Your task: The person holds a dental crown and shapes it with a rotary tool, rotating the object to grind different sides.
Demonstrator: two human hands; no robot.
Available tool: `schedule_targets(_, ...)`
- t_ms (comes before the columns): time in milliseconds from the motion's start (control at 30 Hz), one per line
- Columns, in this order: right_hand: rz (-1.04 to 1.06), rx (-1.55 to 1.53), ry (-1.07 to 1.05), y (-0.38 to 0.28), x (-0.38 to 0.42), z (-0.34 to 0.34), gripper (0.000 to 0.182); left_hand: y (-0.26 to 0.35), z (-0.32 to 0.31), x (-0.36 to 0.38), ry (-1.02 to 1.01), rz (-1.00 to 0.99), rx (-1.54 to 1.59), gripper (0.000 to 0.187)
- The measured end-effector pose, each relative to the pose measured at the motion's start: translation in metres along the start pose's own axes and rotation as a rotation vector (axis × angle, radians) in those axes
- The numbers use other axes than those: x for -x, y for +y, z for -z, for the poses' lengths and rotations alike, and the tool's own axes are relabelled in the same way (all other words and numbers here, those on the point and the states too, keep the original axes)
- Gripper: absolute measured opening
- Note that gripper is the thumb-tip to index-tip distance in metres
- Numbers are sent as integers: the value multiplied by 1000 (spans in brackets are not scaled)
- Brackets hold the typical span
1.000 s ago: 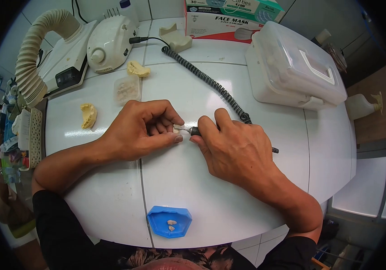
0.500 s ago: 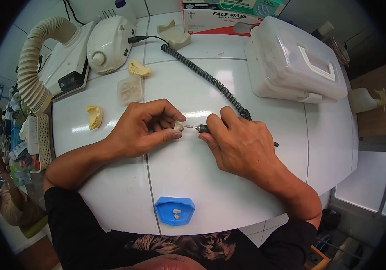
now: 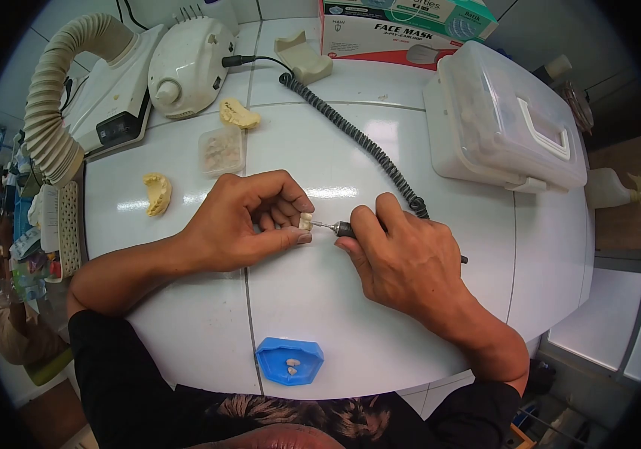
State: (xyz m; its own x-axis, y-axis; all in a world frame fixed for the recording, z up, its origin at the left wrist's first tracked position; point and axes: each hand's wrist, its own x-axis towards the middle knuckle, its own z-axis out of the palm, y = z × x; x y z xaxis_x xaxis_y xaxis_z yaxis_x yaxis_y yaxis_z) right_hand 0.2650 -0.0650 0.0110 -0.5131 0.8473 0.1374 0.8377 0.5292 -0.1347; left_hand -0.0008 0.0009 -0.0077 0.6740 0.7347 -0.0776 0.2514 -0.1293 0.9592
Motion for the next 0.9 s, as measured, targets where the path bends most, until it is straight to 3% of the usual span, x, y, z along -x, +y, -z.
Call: schedule_targets(900, -23, 38, -24, -4, -3, 1, 33, 3, -2, -1, 15, 36, -17, 28)
